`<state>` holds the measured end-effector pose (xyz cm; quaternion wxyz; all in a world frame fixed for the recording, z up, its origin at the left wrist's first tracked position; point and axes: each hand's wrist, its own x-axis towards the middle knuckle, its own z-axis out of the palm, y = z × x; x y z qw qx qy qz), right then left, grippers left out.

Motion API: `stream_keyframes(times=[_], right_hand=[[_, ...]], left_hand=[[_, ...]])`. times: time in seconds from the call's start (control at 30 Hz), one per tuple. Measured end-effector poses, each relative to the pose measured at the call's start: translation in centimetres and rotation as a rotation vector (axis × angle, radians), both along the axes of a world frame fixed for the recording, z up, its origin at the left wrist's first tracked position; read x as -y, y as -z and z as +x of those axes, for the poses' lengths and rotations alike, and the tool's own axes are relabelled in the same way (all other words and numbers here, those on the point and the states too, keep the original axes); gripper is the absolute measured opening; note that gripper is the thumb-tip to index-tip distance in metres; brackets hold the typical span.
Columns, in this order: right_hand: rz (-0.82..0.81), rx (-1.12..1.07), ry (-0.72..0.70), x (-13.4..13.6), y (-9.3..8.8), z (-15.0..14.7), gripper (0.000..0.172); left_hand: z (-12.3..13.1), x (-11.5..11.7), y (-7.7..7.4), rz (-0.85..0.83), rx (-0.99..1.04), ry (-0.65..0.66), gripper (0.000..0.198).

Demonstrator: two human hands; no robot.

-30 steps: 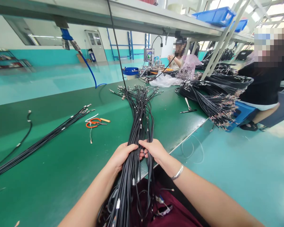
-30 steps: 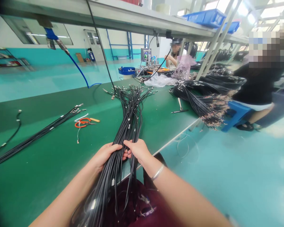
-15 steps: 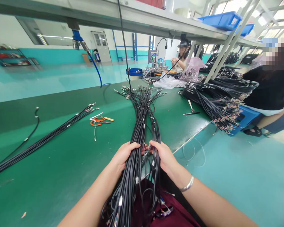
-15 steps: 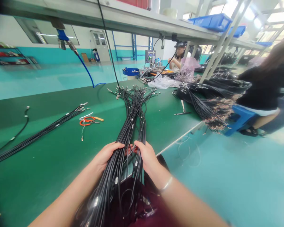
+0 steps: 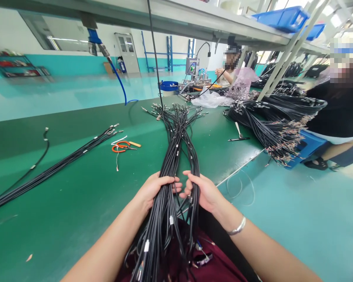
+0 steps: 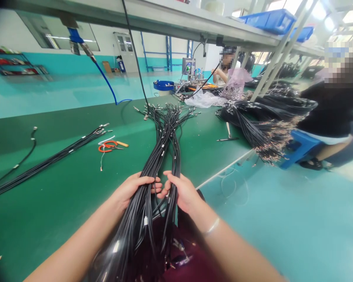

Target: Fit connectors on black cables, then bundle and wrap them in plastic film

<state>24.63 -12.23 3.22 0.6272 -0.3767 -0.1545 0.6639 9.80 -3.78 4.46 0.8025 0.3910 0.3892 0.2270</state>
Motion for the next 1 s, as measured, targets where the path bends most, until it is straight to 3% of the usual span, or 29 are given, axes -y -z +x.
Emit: stream_keyframes(times=[0.07,0.27,0.37,0.43,0.53,0.6,0.7,0.83,1.0], right_hand=[[-0.02,-0.084,0.016,0.6,-0.5,2.4,0.027],[-0.075,-0.164,-0.058,1.5,-2.6,9.6,0.024],[-0.121,-0.053,-0.138,1.2,-3.3,10.4,0.023],[-0.085,-0.029,-0.105,0.8,-3.7,10.4,0.023],[0.001,-0.147,0.014,0.1,-4.3,10.7,0.02],[-0.014,-0.189,-0.018,0.0,-4.6,11.4,0.02],[-0.05,-0.171,-0.079,0.5,-5.2,14.2,0.025],[-0.075,-0.14,0.004,1.2,-5.9,18.1,0.028],[-0.045,0.048,-0.07,1.4,-5.9,17.5,0.029]], left_hand=[[-0.6,-0.8,-0.5,-0.013,-0.055,-0.058,0.014],[-1.5,-2.0,-0.8,-0.028,0.001,-0.014,0.009],[-1.6,-2.3,-0.8,-0.055,0.055,0.012,0.009],[-1.7,-2.6,-0.8,-0.068,0.096,0.018,0.011],[-2.1,-3.0,-0.7,-0.076,0.115,0.019,0.012],[-2.4,-3.4,-0.7,-0.076,0.1,0.03,0.013],[-3.0,-3.9,-0.9,-0.07,0.09,0.052,0.012],[-3.3,-3.9,-1.4,-0.052,0.096,0.065,0.009],[-2.9,-3.2,-1.0,-0.014,0.073,0.067,0.009]])
